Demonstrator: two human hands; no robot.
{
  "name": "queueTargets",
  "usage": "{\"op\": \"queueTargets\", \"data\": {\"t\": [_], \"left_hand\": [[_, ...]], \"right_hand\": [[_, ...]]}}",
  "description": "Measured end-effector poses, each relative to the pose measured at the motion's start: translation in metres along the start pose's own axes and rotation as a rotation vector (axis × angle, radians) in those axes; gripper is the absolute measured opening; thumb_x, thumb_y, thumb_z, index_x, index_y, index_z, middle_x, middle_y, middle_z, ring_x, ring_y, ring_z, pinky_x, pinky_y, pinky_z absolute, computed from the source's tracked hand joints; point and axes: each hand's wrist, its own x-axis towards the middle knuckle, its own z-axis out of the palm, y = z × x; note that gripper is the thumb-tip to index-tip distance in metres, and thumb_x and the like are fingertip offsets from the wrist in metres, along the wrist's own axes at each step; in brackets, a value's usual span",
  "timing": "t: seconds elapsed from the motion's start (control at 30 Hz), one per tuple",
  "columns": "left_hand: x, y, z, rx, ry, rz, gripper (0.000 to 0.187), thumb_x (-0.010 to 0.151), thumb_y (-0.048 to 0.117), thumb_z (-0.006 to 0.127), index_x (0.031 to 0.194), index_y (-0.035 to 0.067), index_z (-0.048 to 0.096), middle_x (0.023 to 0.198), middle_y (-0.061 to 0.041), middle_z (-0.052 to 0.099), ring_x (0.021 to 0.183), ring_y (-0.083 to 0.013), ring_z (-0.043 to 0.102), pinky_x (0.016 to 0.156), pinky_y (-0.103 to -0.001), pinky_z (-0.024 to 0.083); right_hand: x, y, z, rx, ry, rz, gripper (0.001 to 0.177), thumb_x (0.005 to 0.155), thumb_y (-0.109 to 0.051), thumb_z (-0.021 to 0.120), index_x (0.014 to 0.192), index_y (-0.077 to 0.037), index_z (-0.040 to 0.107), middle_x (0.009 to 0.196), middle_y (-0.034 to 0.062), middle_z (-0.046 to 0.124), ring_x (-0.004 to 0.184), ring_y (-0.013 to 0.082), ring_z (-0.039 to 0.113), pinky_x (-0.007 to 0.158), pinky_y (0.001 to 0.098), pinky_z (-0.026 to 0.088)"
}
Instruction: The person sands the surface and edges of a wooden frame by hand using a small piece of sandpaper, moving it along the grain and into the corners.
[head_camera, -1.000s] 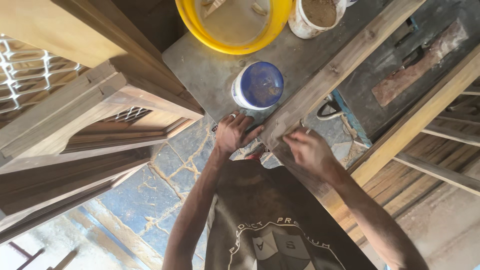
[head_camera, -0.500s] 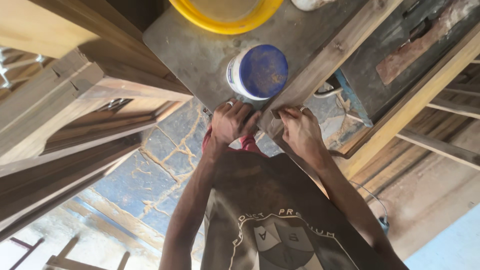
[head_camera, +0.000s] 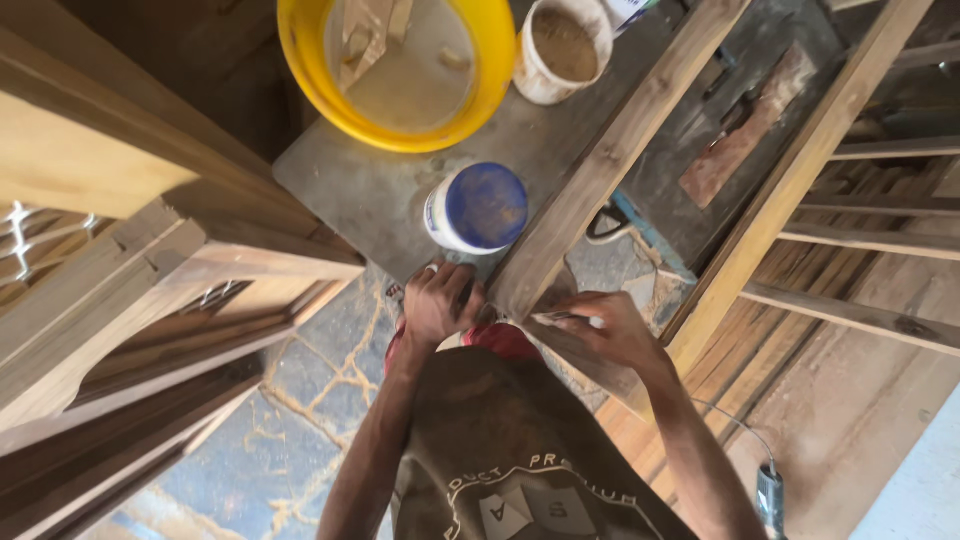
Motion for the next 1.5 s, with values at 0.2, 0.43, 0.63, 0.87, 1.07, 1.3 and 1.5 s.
{"op": "queueTargets", "data": {"t": [0.2,0.43,0.63,0.87,1.07,1.3,1.5], "left_hand": [[0.010,0.010,-0.003,-0.057,-0.038,-0.086,0.019,0.083,0.019,0.072,0.095,0.006,0.072,0.086,-0.010,0.070,0.073,-0.0331,0.066,0.069,-0.044,0.055],[0.026,0.063,0.018,-0.119,-0.169,0.024,0.029,0.083,0.012,0.067,0.110,0.002,0.071,0.105,-0.017,0.072,0.088,-0.0379,0.070,0.079,-0.046,0.056],[0.087,0.085,0.113,0.017,-0.091,-0.083,0.057,0.092,0.015,0.065,0.141,-0.009,0.049,0.131,-0.032,0.060,0.119,-0.0488,0.058,0.101,-0.056,0.045],[0.150,0.046,0.180,0.242,-0.230,-0.250,0.034,0.087,0.023,0.065,0.108,-0.003,0.071,0.129,-0.024,0.065,0.121,-0.0429,0.060,0.110,-0.053,0.044],[0.118,0.075,0.125,-0.247,0.101,-0.018,0.031,0.093,0.014,0.067,0.116,-0.007,0.070,0.115,-0.024,0.071,0.108,-0.0350,0.067,0.096,-0.045,0.051],[-0.009,0.112,0.037,-0.202,0.448,-0.529,0.030,0.104,0.026,0.068,0.092,-0.002,0.076,0.082,-0.011,0.074,0.079,-0.0155,0.067,0.075,-0.031,0.053],[-0.086,0.092,0.034,-0.067,0.441,-0.920,0.032,0.094,0.033,0.076,0.089,0.002,0.080,0.072,-0.008,0.075,0.066,-0.0116,0.066,0.063,-0.030,0.051]], "right_hand": [[-0.038,0.049,0.024,0.375,0.207,0.332,0.025,0.088,-0.010,0.076,0.112,-0.005,0.078,0.099,0.0054,0.081,0.087,0.0112,0.073,0.073,0.0278,0.057],[-0.078,0.083,0.054,0.755,0.346,0.305,0.021,0.088,-0.001,0.074,0.107,0.005,0.076,0.096,0.0055,0.077,0.089,0.0101,0.069,0.077,0.0251,0.055],[-0.114,0.102,0.034,0.978,0.468,0.284,0.019,0.088,0.003,0.071,0.105,0.007,0.078,0.096,0.0059,0.077,0.089,0.0104,0.069,0.082,0.0252,0.055],[-0.150,0.136,0.044,1.146,0.627,0.408,0.022,0.091,-0.001,0.070,0.110,0.007,0.077,0.098,0.0107,0.077,0.088,0.0159,0.070,0.083,0.0286,0.055],[-0.167,0.159,0.060,1.408,0.589,0.426,0.025,0.089,0.001,0.070,0.113,0.009,0.071,0.101,0.0108,0.076,0.091,0.0206,0.073,0.083,0.0340,0.059],[-0.128,0.171,0.040,0.658,0.426,-0.122,0.024,0.097,0.001,0.061,0.118,0.004,0.072,0.114,0.0132,0.071,0.101,0.0199,0.070,0.084,0.0296,0.060],[-0.038,0.107,-0.007,0.304,0.262,-0.280,0.025,0.094,0.000,0.069,0.119,-0.002,0.073,0.117,0.0142,0.072,0.102,0.0262,0.072,0.085,0.0337,0.057]]}}
